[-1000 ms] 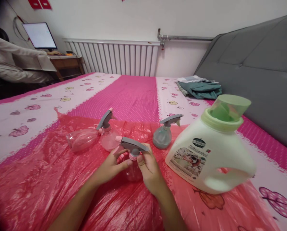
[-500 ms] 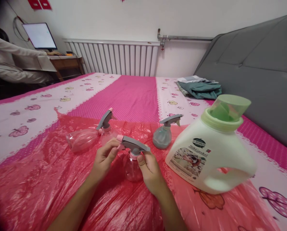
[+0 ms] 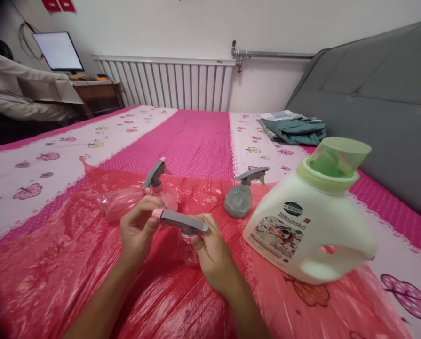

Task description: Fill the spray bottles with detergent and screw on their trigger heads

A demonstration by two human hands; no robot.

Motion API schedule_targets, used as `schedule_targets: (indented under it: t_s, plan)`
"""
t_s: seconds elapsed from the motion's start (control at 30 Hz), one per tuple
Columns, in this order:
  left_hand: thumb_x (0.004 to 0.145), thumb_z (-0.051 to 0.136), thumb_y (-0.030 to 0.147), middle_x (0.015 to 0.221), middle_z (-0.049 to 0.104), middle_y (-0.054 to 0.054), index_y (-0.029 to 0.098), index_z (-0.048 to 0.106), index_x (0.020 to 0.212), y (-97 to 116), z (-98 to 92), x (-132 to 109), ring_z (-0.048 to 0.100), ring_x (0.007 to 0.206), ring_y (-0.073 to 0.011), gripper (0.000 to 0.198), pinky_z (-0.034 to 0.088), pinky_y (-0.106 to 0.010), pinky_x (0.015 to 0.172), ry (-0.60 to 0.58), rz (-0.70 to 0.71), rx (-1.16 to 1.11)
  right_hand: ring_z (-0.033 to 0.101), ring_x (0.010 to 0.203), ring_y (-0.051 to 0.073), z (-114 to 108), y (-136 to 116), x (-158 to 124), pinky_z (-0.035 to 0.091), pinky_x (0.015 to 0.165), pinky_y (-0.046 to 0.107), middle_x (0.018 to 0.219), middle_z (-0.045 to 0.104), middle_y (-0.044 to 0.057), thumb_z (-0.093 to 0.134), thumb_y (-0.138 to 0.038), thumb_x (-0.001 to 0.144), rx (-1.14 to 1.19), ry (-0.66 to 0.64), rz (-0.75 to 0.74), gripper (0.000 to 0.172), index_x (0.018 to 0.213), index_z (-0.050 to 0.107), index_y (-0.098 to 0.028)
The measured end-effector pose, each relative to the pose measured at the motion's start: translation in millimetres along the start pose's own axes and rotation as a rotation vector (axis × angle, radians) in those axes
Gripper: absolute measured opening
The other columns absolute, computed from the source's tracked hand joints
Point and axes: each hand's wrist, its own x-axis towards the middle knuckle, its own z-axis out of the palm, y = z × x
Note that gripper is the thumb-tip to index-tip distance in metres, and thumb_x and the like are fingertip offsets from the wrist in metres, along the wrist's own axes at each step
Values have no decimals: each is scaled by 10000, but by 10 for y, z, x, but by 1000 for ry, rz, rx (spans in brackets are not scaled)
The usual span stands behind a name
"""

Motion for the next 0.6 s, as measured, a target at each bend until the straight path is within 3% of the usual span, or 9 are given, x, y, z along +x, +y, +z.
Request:
schedule_targets:
  t_s: [0.07, 0.2, 0.6]
  plan:
    - [922, 663, 301, 807, 610, -7, 198, 679, 852, 16, -3, 12, 577, 787, -139, 126, 465, -256, 758, 3, -1, -6, 509, 1029, 117, 8, -20, 13, 392, 920, 224, 1099, 522, 6, 383, -333, 1076, -3, 3, -8, 235, 1229, 551, -268]
    - [898, 693, 326, 865, 648, -25, 207, 706, 938, 20, -12, 2, 587, 833, -154, 126, 473, -269, 777, -3, 19, -17, 503, 1027, 118, 10, -34, 16, 384, 915, 225, 1097, 519, 2, 386, -347, 1078, -25, -16, -16, 240, 1241, 549, -283]
    - [890, 706, 287, 850, 667, -30, 217, 746, 932, 64, -63, 11, 619, 823, -151, 90, 501, -257, 759, -14, 11, -9, 501, 1016, 134, 5, -48, 22, 379, 902, 249, 1077, 516, 5, 384, -394, 1073, -43, -22, 1, 243, 1161, 577, -274]
